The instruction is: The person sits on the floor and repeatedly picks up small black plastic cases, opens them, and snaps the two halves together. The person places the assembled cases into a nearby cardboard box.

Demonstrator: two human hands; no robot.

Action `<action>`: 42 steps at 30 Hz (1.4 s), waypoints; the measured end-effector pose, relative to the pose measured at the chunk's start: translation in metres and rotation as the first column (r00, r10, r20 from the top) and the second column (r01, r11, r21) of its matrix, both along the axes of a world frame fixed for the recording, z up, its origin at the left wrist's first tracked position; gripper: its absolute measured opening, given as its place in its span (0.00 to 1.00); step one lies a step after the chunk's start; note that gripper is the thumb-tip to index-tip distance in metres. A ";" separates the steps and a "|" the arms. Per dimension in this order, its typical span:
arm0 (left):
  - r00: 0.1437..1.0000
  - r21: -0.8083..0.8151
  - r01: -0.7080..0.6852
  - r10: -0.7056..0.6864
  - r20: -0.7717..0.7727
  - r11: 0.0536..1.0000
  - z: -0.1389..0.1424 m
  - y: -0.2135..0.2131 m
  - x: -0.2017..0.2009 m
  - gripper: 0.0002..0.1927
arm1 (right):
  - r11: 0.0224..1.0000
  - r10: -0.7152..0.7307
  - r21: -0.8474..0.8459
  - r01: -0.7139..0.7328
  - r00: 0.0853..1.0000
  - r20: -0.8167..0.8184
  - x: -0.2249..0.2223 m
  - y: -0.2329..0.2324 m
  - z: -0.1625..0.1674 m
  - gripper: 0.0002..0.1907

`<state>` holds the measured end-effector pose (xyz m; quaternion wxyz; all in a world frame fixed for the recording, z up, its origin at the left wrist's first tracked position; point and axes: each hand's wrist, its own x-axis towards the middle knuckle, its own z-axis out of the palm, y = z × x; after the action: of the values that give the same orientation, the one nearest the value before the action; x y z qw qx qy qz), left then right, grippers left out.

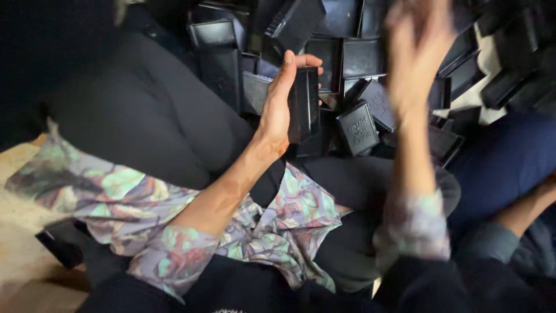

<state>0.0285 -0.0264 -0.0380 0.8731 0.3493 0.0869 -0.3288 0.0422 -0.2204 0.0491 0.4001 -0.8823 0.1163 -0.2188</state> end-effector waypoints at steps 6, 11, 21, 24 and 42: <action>0.994 -0.051 -0.107 0.106 -0.018 0.993 -0.001 0.006 -0.001 0.24 | 0.950 0.232 0.260 -0.171 0.947 -0.225 -0.100 0.106 0.010 0.24; 0.996 -0.068 -0.088 0.089 0.012 0.994 -0.003 0.007 -0.005 0.24 | 0.971 0.093 0.236 -0.042 0.974 -0.208 -0.098 0.125 -0.005 0.25; 0.998 -0.059 -0.065 0.066 0.023 0.996 -0.009 0.007 -0.010 0.30 | 0.970 0.227 0.129 -0.208 0.961 -0.156 -0.111 0.141 -0.023 0.31; 0.967 0.215 -0.071 0.014 0.254 0.974 -0.002 0.004 -0.009 0.31 | 0.873 0.190 0.476 -0.107 0.973 -0.129 -0.117 0.128 -0.020 0.32; 0.964 0.178 -0.129 0.081 0.253 0.976 0.012 0.013 0.002 0.35 | 0.393 0.054 0.915 -0.086 0.996 0.070 -0.122 0.099 -0.007 0.31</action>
<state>0.0300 -0.0134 -0.0259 0.8555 0.4646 0.0288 -0.2266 -0.0798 -0.1216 0.0425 0.8293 -0.5182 0.1745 -0.1149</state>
